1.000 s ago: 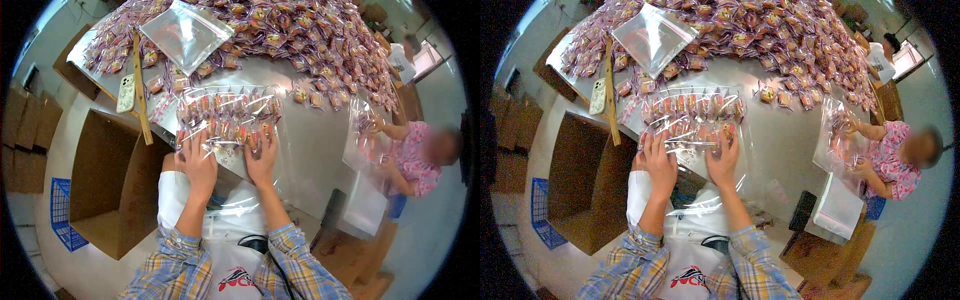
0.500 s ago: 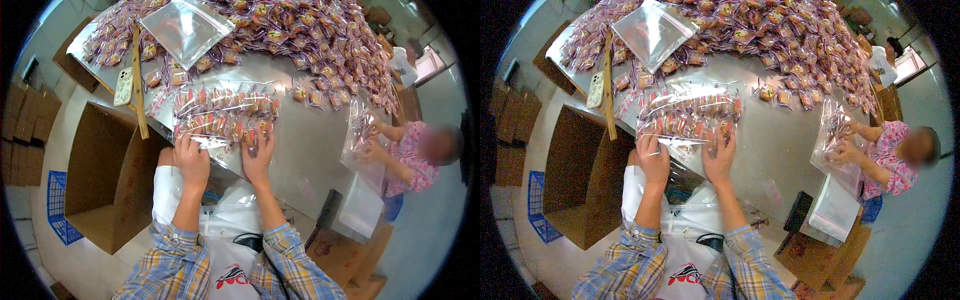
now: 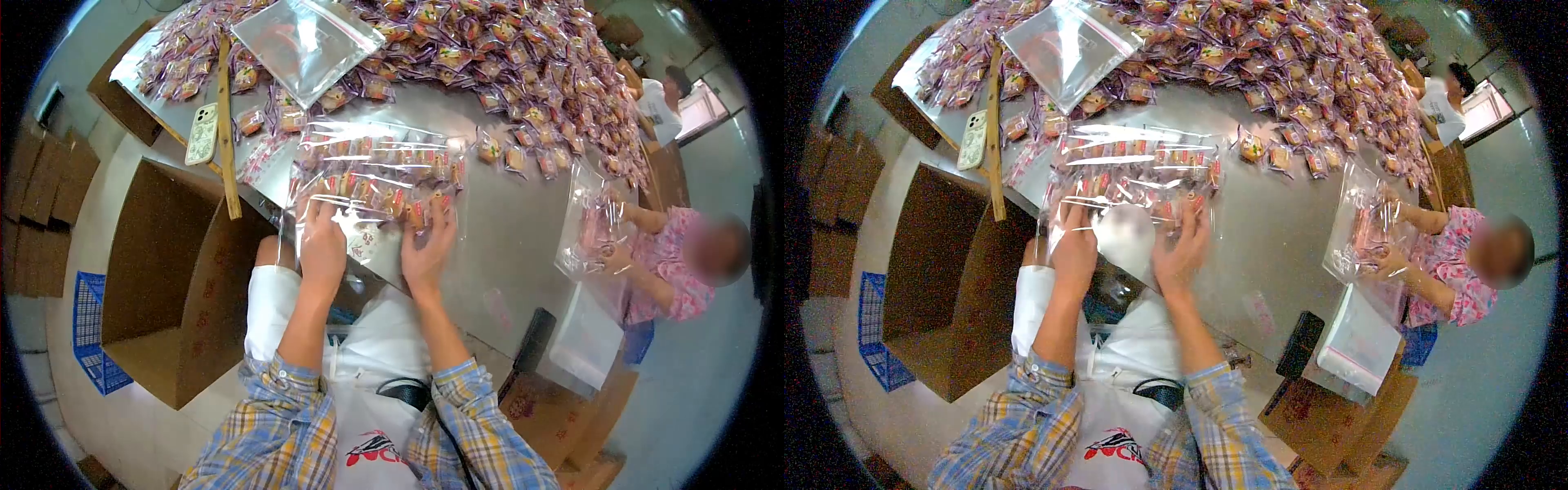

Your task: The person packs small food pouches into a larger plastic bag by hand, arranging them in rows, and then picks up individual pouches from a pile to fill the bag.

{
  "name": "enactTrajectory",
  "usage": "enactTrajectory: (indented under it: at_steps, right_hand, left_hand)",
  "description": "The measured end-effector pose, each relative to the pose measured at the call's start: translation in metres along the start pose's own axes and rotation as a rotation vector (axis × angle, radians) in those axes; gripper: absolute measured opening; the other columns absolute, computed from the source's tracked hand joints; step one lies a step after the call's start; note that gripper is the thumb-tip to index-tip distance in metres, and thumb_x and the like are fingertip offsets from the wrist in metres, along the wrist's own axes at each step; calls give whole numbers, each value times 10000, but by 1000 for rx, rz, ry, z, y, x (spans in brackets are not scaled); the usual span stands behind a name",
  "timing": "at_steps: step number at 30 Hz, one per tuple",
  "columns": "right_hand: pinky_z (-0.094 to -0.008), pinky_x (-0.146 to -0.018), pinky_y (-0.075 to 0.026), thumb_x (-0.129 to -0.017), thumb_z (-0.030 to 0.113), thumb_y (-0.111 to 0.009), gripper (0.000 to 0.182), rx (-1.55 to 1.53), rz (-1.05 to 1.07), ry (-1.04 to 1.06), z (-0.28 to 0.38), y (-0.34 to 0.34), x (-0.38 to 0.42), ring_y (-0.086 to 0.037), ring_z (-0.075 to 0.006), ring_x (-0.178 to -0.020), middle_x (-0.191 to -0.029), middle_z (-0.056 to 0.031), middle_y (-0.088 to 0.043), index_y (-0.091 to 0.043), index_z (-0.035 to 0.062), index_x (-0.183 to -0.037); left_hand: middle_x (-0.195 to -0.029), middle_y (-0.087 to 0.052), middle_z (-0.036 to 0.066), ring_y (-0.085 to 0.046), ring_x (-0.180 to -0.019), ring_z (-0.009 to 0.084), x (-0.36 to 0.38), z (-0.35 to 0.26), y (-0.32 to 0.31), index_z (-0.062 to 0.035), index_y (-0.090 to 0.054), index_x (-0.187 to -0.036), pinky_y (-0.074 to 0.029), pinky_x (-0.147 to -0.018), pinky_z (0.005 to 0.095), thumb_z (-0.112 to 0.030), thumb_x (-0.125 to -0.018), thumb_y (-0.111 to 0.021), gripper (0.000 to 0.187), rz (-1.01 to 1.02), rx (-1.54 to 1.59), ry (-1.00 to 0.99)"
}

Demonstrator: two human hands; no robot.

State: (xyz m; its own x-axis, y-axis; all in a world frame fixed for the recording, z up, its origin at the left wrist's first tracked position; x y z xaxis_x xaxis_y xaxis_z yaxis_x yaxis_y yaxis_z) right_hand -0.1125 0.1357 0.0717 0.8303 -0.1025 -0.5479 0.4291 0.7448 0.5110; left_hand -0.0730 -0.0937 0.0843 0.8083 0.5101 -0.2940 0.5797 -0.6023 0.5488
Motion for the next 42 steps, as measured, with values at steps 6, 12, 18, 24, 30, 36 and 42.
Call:
enactTrajectory:
  at_steps: [6, 12, 18, 24, 30, 36, 42]
  right_hand:
    - [-533, -1130, -389, -829, 253, -859, 768, 92, 27, -76, -12, 4, -20, -468, -460, -1351, -1464, -259, -455, -498, 98, -1489]
    - [-519, -1082, -425, -778, 259, -918, 784, 82, 4, -193, -21, -8, -16, -481, -428, -1302, -1414, -245, -442, -517, 100, -1432]
    - [-537, -1176, -360, -779, 169, -863, 804, -40, 15, -73, -13, -8, -16, -406, -477, -1389, -1505, -252, -355, -478, 104, -1482]
    - [-526, -1219, -324, -841, 120, -794, 680, -65, 39, -68, -26, -9, -12, -354, -466, -1483, -1598, -281, -345, -506, 69, -1455]
    - [-518, -1200, -353, -885, 108, -767, 516, -217, 34, -149, -29, -9, -13, -431, -446, -1453, -1536, -294, -462, -585, 46, -1364]
    - [-518, -1180, -377, -878, 138, -800, 526, -160, 20, -6, -17, -7, -16, -481, -454, -1408, -1497, -291, -503, -593, 46, -1353]
    - [-509, -1175, -372, -871, 104, -785, 536, -195, -17, -39, -18, -6, -16, -456, -447, -1411, -1473, -276, -502, -597, 66, -1371]
  left_hand:
    - [-1270, -682, 187, -652, -1134, 418, -37, -29, 7, 17, -713, -1149, -503, -1009, 462, -32, -951, -647, 215, -171, -189, -292]
    - [-1284, -593, 226, -588, -1135, 409, -16, -15, -4, 2, -696, -1140, -448, -1008, 506, -49, -891, -683, 254, -235, -279, -205]
    - [-1122, -628, 151, -601, -1149, 374, 17, -53, -10, -80, -695, -1268, -455, -973, 519, -119, -843, -740, 429, -194, -143, -512]
    - [-1307, -645, 111, -571, -1308, 297, 1, -71, -47, -134, -659, -1370, -352, -1143, 548, -288, -867, -776, 539, 59, -340, -663]
    - [-1209, -690, 36, -605, -1226, 247, -6, -72, -58, -161, -692, -1301, -334, -1123, 582, -341, -903, -749, 441, -55, -395, -595]
    - [-1269, -669, 79, -554, -1308, 287, -7, -71, -61, -139, -683, -1338, -241, -1211, 651, -267, -897, -719, 461, -27, -304, -527]
    - [-1412, -624, 128, -499, -1402, 340, -4, -73, -28, -90, -618, -1437, -213, -1236, 666, -135, -808, -678, 633, 10, -453, -580]
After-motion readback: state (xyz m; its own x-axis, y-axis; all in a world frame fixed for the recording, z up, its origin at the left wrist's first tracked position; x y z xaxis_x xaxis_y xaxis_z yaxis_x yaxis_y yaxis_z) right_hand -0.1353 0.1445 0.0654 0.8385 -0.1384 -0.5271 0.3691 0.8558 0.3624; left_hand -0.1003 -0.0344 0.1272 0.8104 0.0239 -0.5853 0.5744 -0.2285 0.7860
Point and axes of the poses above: each hand's wrist, its own x-axis away from the middle knuckle, its own y-axis out of the back of the hand, z = x × y, the point moved 9 cm from there along -x, towards the middle knuckle
